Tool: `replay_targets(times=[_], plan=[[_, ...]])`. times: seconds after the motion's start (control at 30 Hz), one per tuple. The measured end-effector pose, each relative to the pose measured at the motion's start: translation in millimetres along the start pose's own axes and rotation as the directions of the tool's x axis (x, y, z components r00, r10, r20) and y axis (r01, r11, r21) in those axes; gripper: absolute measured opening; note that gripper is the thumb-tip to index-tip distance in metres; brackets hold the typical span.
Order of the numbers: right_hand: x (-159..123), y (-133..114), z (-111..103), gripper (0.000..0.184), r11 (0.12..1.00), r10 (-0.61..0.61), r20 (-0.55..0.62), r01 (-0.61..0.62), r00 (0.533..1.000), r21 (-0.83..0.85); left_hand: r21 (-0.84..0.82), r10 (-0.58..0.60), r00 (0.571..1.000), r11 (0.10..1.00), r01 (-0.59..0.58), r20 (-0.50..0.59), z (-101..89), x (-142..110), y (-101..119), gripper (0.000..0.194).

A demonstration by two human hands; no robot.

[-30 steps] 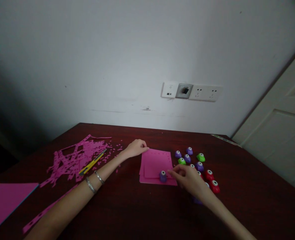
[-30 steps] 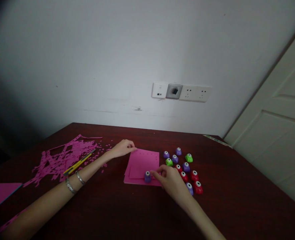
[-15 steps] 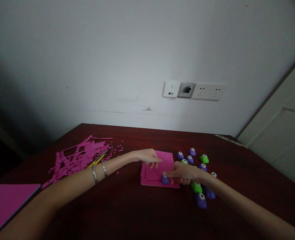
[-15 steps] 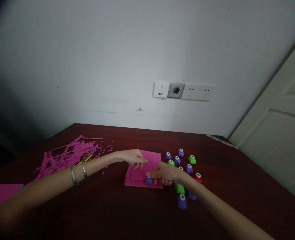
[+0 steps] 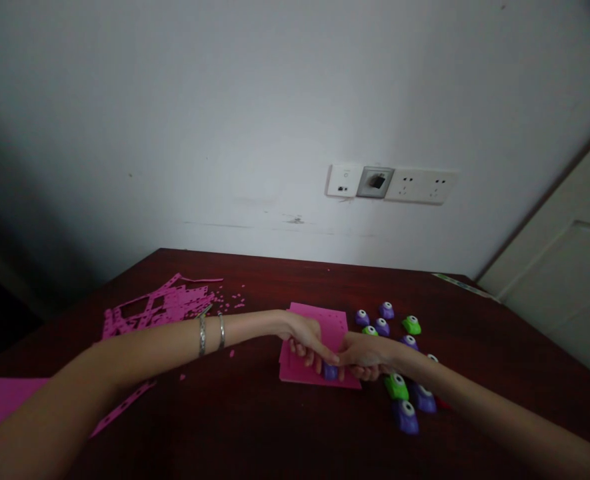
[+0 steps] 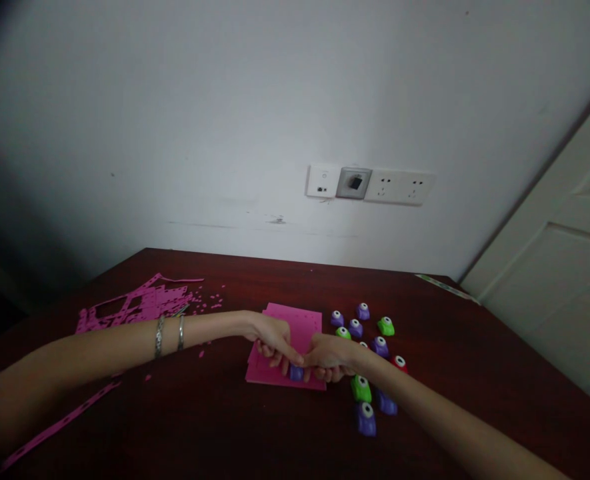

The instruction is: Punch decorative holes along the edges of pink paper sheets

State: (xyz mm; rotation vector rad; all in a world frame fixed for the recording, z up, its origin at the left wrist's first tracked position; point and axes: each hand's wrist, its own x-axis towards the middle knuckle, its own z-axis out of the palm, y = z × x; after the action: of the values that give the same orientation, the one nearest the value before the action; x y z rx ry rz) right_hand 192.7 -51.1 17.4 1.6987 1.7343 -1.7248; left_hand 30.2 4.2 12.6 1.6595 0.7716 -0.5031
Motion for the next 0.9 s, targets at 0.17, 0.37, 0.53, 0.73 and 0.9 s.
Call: replay_targets(times=[0.17,0.37,0.53,0.73,0.9], plan=[[-2,-3,-2,0.037,0.999,-0.015,0.082,0.012,0.996,0.034,-0.012,-0.019,0.987,1.000,0.022,0.158,-6.2,12,-3,0.048],[0,-7,-5,0.035,0.999,-0.031,0.142,0.026,0.989,0.036,-0.059,0.048,0.984,0.998,-0.038,0.170,-5.7,21,-11,0.042],[9,-6,-8,0.033,0.999,-0.032,0.176,0.032,0.984,0.001,-0.104,0.044,0.995,0.994,-0.034,0.089,-1.3,22,-14,0.045],[7,-5,-6,0.032,0.998,-0.056,0.133,0.057,0.990,-0.007,-0.118,-0.022,1.000,0.993,0.021,-0.007,7.8,12,-7,0.051],[-1,-1,4,0.039,0.991,-0.108,-0.006,0.107,0.994,-0.076,0.018,-0.044,0.978,0.999,0.049,-0.203,16.3,-1,5,0.046]])
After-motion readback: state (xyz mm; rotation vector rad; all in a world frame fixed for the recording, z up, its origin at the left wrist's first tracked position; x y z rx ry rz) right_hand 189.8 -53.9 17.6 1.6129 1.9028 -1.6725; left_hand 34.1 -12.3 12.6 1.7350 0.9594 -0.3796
